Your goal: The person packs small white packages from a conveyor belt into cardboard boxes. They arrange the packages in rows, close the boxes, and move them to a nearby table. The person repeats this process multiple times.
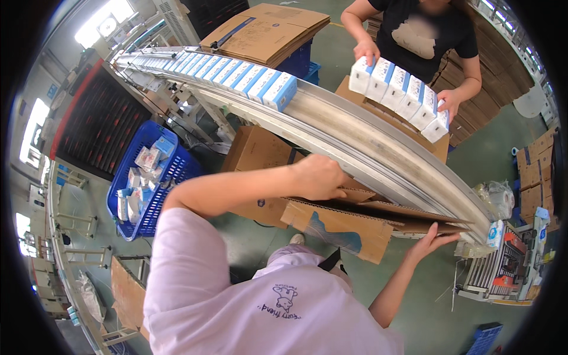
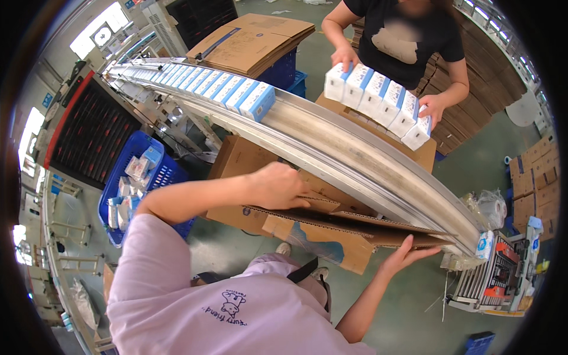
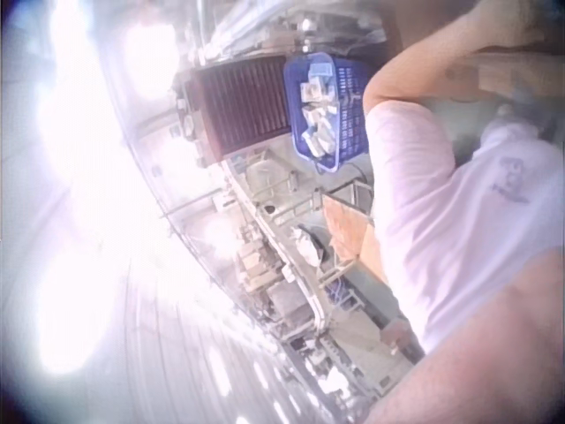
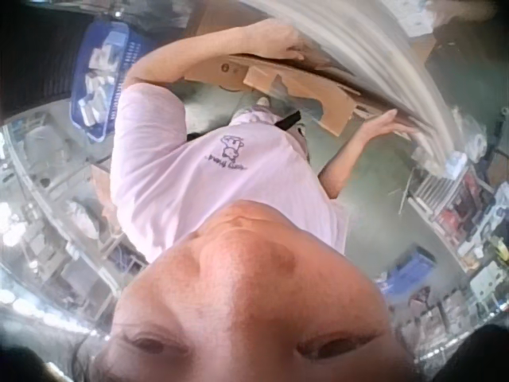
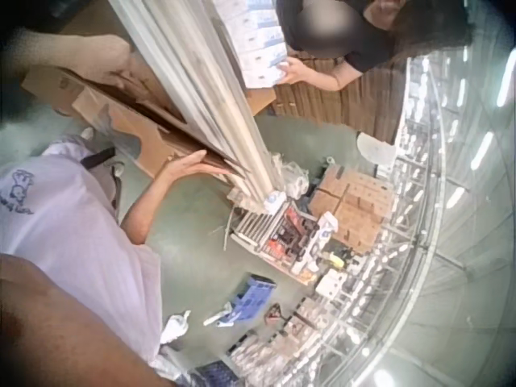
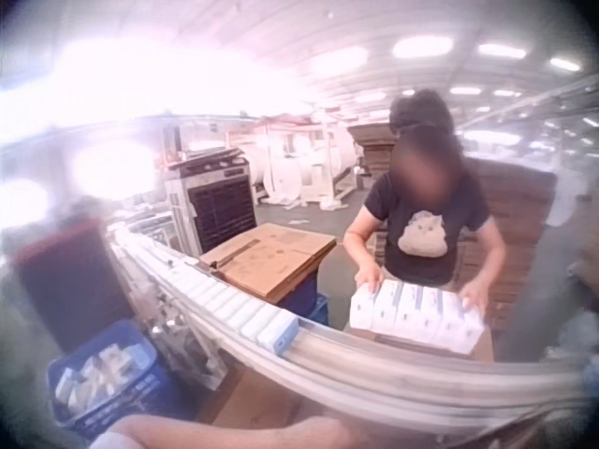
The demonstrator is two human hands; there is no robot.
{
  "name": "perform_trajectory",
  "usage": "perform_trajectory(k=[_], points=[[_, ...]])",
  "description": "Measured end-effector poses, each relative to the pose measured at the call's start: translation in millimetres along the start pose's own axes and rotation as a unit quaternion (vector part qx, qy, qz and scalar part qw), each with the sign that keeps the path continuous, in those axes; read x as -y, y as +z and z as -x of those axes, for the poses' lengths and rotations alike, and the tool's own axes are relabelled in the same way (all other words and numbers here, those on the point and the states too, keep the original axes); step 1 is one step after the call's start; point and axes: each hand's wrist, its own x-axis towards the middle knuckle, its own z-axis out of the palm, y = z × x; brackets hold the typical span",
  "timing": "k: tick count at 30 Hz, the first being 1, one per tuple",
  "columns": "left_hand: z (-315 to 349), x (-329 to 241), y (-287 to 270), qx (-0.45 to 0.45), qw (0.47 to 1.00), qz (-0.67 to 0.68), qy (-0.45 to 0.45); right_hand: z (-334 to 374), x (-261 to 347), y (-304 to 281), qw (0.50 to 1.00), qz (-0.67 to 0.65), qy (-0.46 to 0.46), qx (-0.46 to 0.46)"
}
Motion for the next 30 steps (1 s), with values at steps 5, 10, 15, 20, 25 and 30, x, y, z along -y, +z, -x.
perform_trajectory(k=[5,10,15,20,25,30], points=[[33,42,-30,-0.042,0.992,-0.048,-0.105,5,63,-25,0.982,-0.053,0.037,0.175],[34,89,26,-0.558,0.708,0.246,-0.357,-9,76,-23,0.847,-0.078,0.097,0.518],[-10,1,136,-0.281,0.941,-0.042,0.183,32,63,18,0.639,0.244,-0.257,0.683],[-12,24,171,-0.094,0.994,-0.036,0.042,28,175,-34,0.588,0.250,-0.053,0.767],[-44,75,53,-0.311,0.849,-0.272,0.331,53,149,20,0.607,0.497,-0.237,0.573],[-3,35,8,-0.238,0.968,-0.060,0.055,64,79,32,0.773,0.399,-0.360,0.337]])
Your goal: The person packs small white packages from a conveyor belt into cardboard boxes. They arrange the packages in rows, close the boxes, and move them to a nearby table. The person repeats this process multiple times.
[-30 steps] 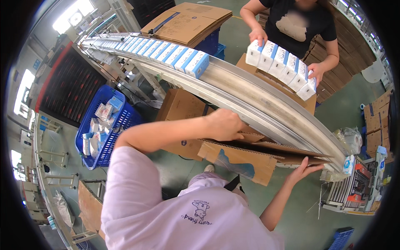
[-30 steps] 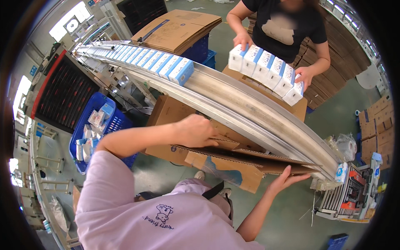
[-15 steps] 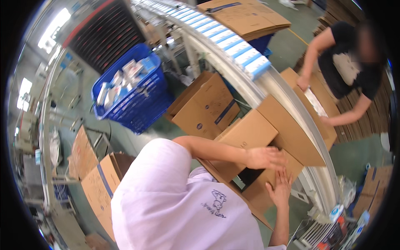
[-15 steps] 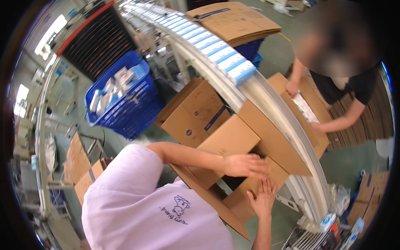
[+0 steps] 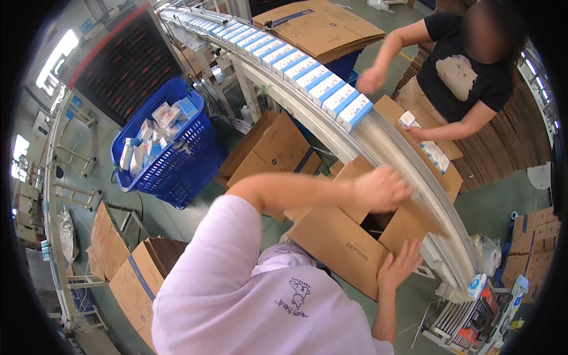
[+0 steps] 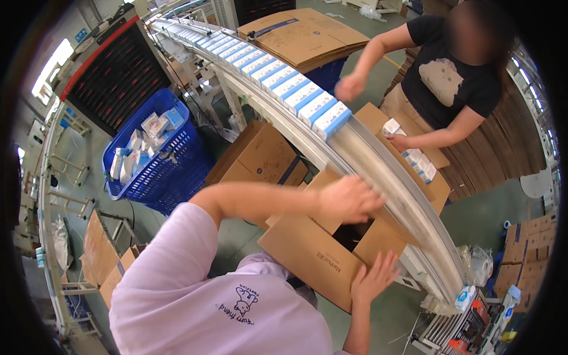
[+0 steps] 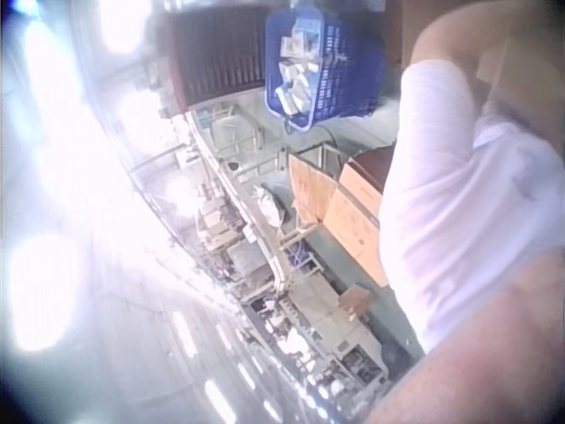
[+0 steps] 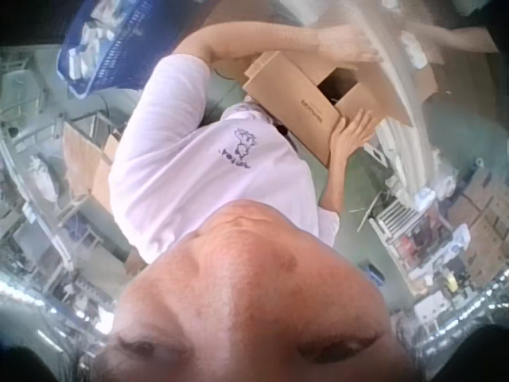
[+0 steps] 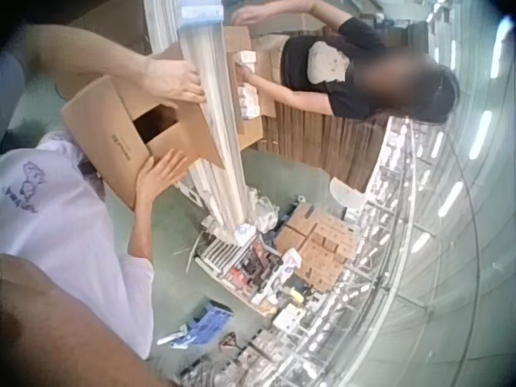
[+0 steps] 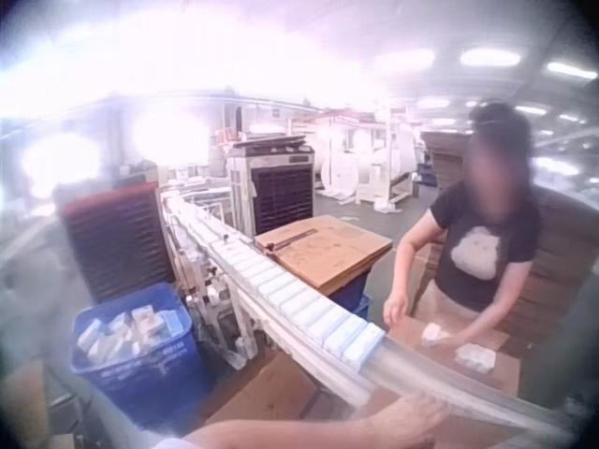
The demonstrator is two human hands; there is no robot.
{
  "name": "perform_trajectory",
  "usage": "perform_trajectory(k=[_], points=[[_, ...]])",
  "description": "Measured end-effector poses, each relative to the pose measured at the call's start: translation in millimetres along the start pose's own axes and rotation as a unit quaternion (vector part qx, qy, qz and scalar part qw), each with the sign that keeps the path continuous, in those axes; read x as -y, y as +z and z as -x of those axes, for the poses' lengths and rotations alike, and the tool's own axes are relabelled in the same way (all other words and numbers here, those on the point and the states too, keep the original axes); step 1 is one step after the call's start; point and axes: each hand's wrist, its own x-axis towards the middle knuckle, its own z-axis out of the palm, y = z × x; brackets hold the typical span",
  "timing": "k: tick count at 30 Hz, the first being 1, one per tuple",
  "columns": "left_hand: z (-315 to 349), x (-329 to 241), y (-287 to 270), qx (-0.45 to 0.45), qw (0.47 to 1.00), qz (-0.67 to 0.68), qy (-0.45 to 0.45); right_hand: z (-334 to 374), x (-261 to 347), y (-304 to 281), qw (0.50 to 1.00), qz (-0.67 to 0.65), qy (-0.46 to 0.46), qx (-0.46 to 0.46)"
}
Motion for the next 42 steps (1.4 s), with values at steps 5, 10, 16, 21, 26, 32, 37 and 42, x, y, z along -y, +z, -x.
perform_trajectory(k=[5,10,16,21,26,32,37,42], points=[[131,7,42,0.045,0.996,0.049,-0.052,26,-28,21,0.654,-0.632,0.407,0.087],[223,142,19,0.073,0.814,0.120,-0.564,93,24,157,0.511,-0.629,0.513,0.282],[275,168,-18,-0.036,0.408,0.737,-0.537,12,54,20,0.467,-0.781,0.374,0.182],[222,96,38,0.025,0.526,0.646,-0.553,-62,105,-61,0.624,-0.710,0.242,0.218],[126,52,108,0.043,0.773,0.462,-0.433,-55,165,95,0.832,-0.428,0.142,0.325],[103,73,48,0.204,0.816,0.271,-0.469,-74,128,-4,0.944,-0.306,0.056,0.110],[192,157,65,0.004,0.597,0.694,-0.403,47,-21,21,0.873,-0.087,0.460,0.138],[255,179,155,0.037,0.794,0.145,-0.589,-2,30,35,0.914,-0.094,0.356,0.169]])
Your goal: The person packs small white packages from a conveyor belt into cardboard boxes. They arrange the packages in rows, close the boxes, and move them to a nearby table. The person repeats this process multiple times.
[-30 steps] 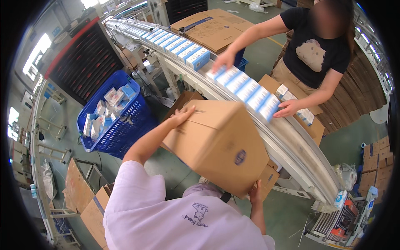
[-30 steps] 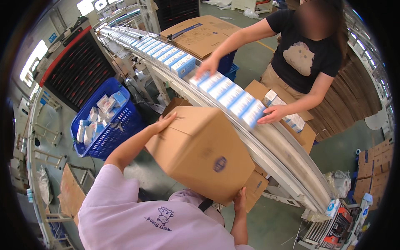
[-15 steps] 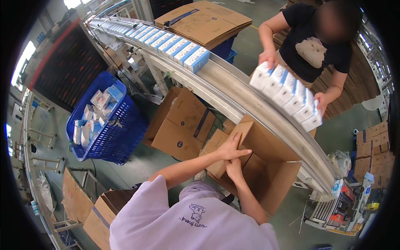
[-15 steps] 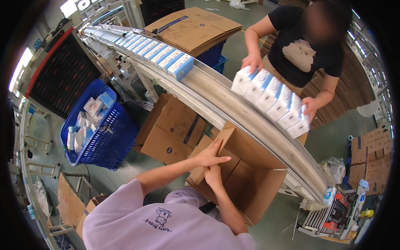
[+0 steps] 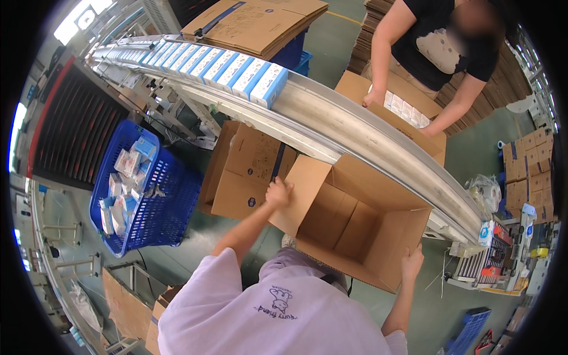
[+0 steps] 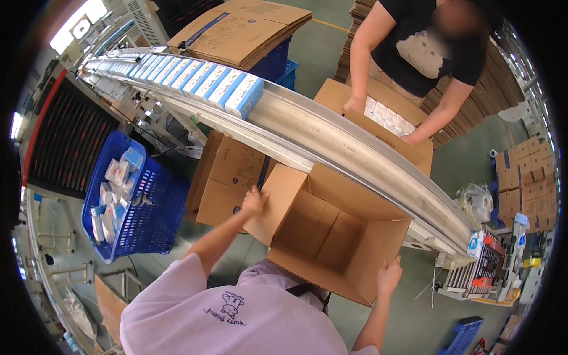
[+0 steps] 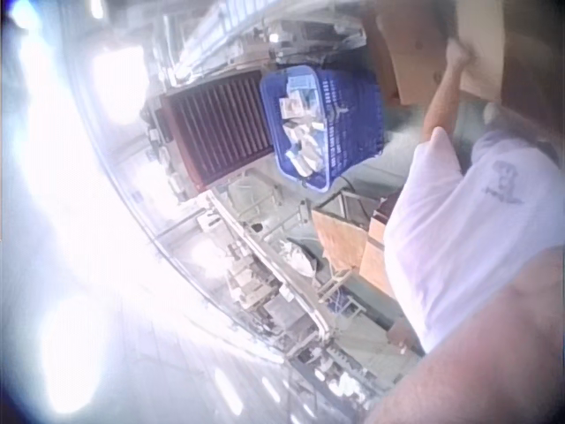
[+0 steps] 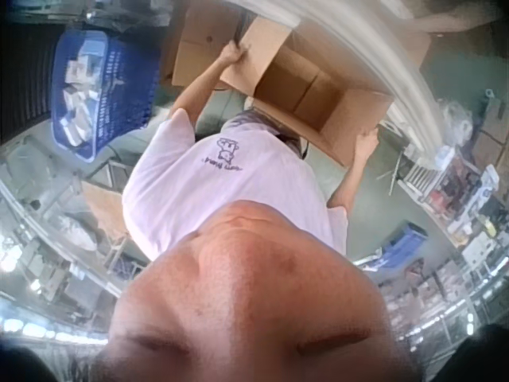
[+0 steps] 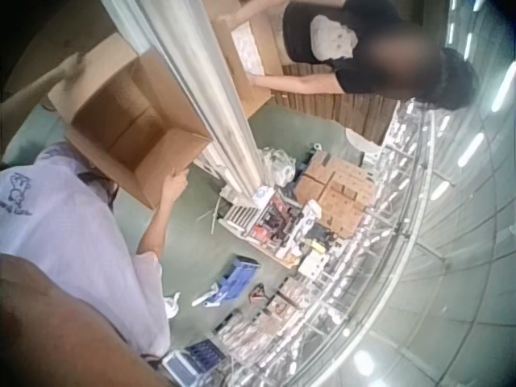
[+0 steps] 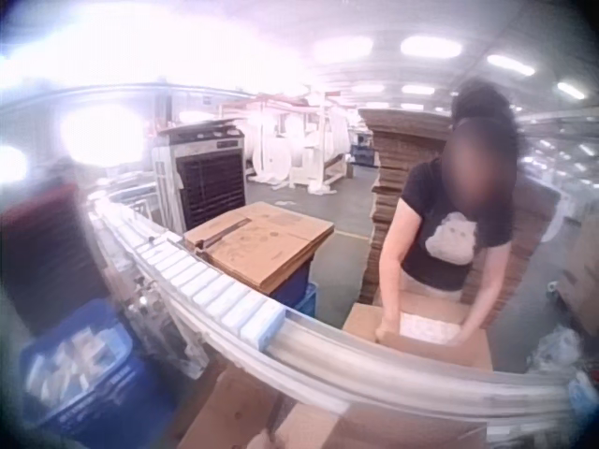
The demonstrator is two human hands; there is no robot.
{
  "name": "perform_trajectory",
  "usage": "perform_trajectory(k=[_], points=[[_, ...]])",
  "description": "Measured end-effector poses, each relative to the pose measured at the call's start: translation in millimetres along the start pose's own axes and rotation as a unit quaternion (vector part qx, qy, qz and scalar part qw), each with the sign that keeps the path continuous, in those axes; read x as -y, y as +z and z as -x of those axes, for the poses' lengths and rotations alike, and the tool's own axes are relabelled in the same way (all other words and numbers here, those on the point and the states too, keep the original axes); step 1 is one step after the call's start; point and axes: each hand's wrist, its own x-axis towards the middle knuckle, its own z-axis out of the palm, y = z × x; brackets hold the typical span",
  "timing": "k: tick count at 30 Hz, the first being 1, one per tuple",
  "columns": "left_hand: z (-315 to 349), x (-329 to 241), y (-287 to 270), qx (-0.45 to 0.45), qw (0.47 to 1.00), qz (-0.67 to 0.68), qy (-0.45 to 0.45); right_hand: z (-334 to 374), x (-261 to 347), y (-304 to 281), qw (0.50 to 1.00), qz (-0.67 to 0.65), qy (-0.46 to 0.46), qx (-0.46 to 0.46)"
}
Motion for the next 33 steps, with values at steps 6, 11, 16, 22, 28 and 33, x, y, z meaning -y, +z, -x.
perform_trajectory(k=[6,11,16,22,28,33], points=[[53,-46,5,0.098,0.992,-0.006,0.080,14,28,1,1.000,-0.017,0.018,-0.016],[33,-33,-36,0.191,0.968,-0.134,0.091,24,77,-3,0.998,-0.002,0.015,0.056],[33,-20,-41,0.251,0.917,-0.281,0.128,0,31,1,0.992,-0.051,-0.034,0.107],[40,-37,-12,0.259,0.934,-0.175,0.172,-26,-149,88,0.861,-0.442,0.122,0.220],[38,-43,-15,0.318,0.917,-0.218,0.100,-16,-102,157,0.981,0.014,0.191,0.029],[49,-57,-21,0.304,0.914,-0.246,0.109,-20,-50,141,0.995,-0.084,0.028,-0.056]])
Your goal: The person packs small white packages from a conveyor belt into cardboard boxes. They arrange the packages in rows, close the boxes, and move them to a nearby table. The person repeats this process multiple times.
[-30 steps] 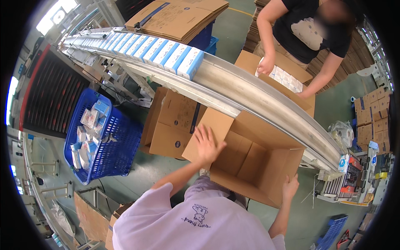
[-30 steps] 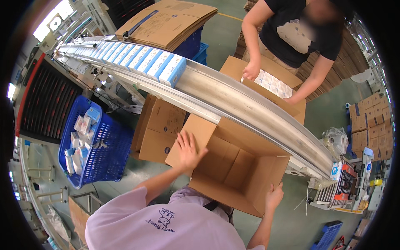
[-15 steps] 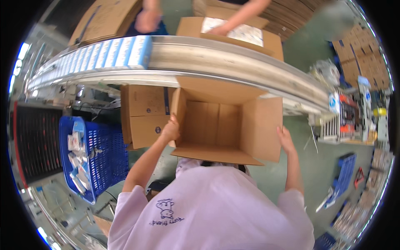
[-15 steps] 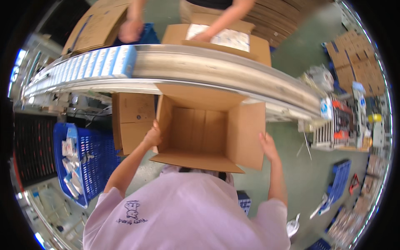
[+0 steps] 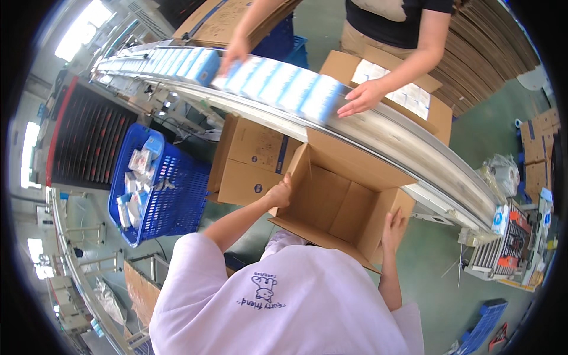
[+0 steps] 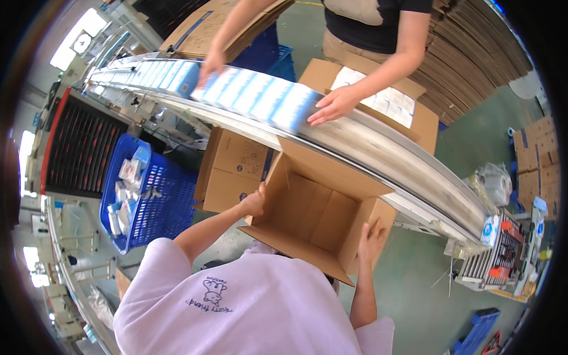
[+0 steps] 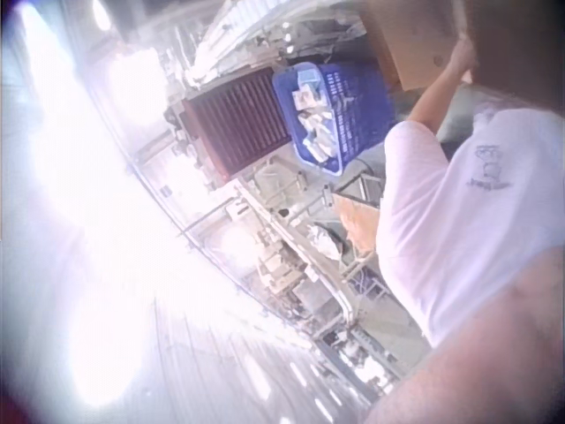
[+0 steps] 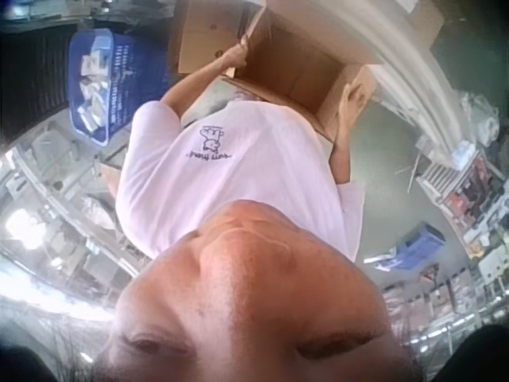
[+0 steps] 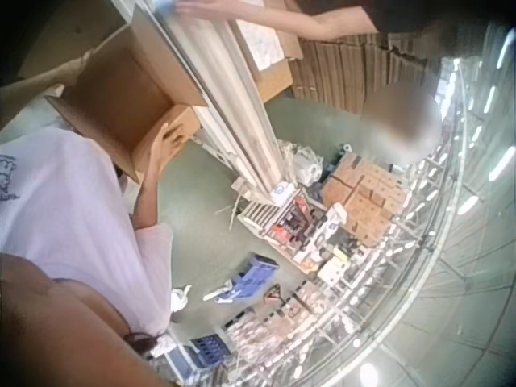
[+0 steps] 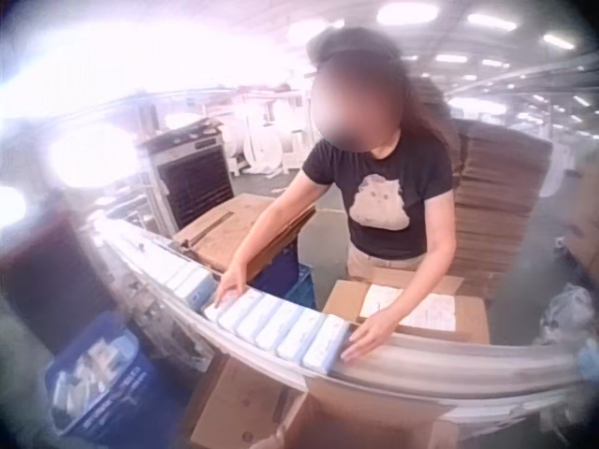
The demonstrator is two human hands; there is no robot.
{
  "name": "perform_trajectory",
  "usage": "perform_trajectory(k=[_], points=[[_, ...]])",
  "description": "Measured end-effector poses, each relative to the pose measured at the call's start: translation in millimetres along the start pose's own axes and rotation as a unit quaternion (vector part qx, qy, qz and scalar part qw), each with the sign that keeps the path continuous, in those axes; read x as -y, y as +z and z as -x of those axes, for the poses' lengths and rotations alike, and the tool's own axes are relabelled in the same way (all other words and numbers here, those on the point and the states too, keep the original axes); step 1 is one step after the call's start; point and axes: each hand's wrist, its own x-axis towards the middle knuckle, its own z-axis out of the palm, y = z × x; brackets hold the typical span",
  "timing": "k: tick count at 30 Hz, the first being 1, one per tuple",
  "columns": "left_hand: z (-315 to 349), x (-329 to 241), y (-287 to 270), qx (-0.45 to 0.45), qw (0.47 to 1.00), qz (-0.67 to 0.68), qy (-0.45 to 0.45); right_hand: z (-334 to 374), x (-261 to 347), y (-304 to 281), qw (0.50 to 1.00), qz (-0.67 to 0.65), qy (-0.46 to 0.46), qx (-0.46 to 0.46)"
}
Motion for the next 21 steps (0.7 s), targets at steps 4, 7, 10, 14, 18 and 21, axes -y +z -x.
perform_trajectory(k=[4,7,10,14,18,21], points=[[-1,-3,-6,0.006,1.000,-0.006,0.026,-12,-11,17,0.990,-0.084,0.057,0.102],[6,-6,-2,-0.018,0.999,0.044,-0.009,-8,-28,10,0.972,-0.176,0.056,0.144],[2,-15,7,-0.015,0.997,0.065,0.039,-15,-25,-11,0.967,-0.219,0.052,0.117],[0,-23,22,-0.087,0.995,-0.012,0.038,-24,-12,-24,0.984,-0.107,0.058,0.132],[42,-43,-14,-0.033,0.996,-0.077,0.012,-21,-23,-21,0.977,-0.079,0.136,0.142],[39,-12,8,-0.019,1.000,-0.025,0.006,-19,-1,-14,0.974,-0.075,0.131,0.167]])
